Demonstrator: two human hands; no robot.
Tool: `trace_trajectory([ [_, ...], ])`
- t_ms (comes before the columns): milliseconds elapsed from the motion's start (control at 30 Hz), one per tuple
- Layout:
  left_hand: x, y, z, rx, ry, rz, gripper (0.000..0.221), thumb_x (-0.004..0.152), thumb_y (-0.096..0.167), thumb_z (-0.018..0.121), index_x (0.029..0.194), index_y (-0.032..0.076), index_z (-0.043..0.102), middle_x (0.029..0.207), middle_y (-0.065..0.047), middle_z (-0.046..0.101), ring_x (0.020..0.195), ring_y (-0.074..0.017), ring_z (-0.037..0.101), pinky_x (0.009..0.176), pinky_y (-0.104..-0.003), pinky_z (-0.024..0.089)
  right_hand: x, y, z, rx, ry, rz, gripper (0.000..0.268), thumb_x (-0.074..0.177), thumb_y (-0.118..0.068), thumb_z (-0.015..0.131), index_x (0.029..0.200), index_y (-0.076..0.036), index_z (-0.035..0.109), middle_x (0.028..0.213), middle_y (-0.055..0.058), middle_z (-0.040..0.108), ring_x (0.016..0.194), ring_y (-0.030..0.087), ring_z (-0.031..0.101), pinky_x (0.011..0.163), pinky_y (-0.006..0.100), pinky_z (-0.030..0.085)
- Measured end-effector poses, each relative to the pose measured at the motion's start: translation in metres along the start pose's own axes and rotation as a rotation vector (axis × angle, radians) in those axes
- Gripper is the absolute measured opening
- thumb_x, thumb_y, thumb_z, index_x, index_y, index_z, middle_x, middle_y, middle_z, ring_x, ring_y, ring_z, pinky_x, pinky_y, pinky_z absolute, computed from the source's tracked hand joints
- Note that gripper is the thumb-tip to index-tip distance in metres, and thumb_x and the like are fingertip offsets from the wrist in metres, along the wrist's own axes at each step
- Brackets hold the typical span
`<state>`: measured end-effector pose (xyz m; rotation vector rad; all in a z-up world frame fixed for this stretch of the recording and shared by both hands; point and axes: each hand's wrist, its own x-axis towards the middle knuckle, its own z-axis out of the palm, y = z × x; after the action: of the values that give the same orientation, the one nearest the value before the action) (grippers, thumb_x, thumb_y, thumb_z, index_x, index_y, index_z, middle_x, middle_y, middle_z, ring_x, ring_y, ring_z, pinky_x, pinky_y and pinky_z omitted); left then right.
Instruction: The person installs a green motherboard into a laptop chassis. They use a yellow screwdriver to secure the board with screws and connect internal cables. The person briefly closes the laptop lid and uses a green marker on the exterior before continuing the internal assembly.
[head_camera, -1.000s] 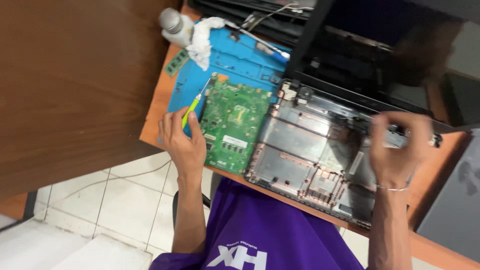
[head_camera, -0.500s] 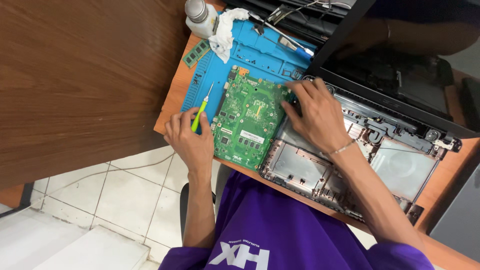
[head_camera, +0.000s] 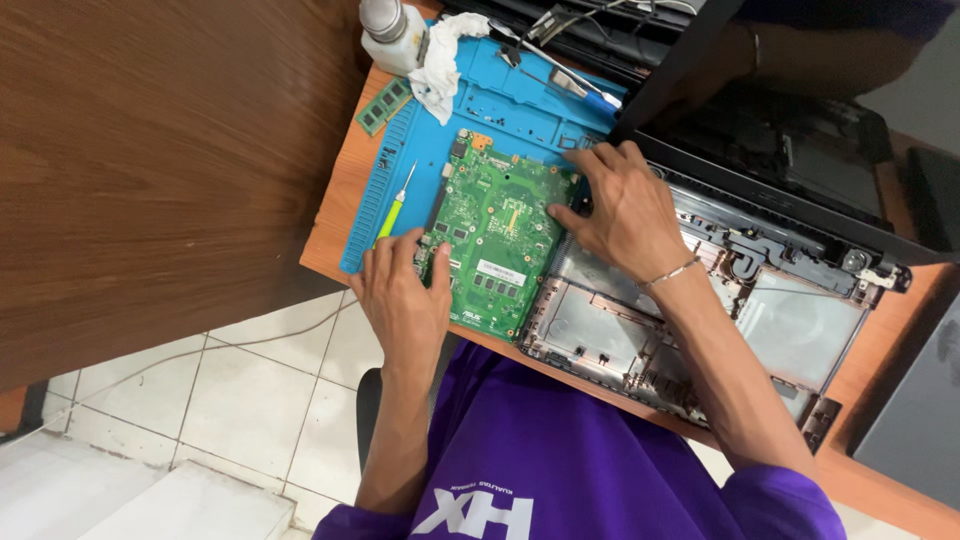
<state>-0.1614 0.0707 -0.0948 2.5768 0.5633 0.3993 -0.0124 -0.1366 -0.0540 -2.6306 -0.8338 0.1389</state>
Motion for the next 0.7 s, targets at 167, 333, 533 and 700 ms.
trace_trajectory([
  [167,0.002,0.005,0.000,-0.110,-0.037,-0.067,0.029,0.095,0.024,0.073,0.114,0.003,0.067,0.101,-0.009,0.059,0.103,-0.0271,0.058,0.098,-0.050,0.040,0.000,0.000,0.004,0.067,0.037,0.025,0.058,0.078,-0.024,0.086,0.128,-0.003,0.064,0.112,0.016,0.066,0.103,0.035,0.058,0.084,0.047,0.054],
  [333,0.004,0.004,-0.001,-0.415,-0.084,-0.177,0.029,0.102,0.022,0.067,0.118,-0.001,0.061,0.106,-0.014,0.062,0.101,-0.0263,0.061,0.089,-0.042,0.050,-0.003,0.000,0.007,0.122,0.091,0.015,0.056,0.080,-0.022,0.085,0.128,-0.004,0.063,0.113,0.014,0.066,0.105,0.035,0.058,0.084,0.048,0.053],
  [533,0.008,-0.005,-0.007,-0.600,-0.088,-0.190,0.034,0.103,0.024,0.065,0.121,-0.005,0.060,0.096,-0.014,0.069,0.091,-0.0210,0.067,0.081,-0.036,0.053,-0.009,-0.001,0.000,0.243,0.131,0.005,0.055,0.084,-0.020,0.087,0.132,-0.006,0.064,0.107,0.011,0.067,0.098,0.031,0.058,0.086,0.044,0.053],
  [700,0.011,-0.009,-0.017,-0.781,-0.156,-0.241,0.032,0.107,0.023,0.058,0.121,-0.005,0.061,0.095,-0.007,0.072,0.084,-0.0097,0.065,0.072,-0.026,0.051,-0.025,-0.006,-0.019,0.447,0.191,0.019,0.053,0.085,-0.014,0.085,0.134,-0.007,0.064,0.118,0.011,0.068,0.097,0.023,0.063,0.077,0.035,0.056],
])
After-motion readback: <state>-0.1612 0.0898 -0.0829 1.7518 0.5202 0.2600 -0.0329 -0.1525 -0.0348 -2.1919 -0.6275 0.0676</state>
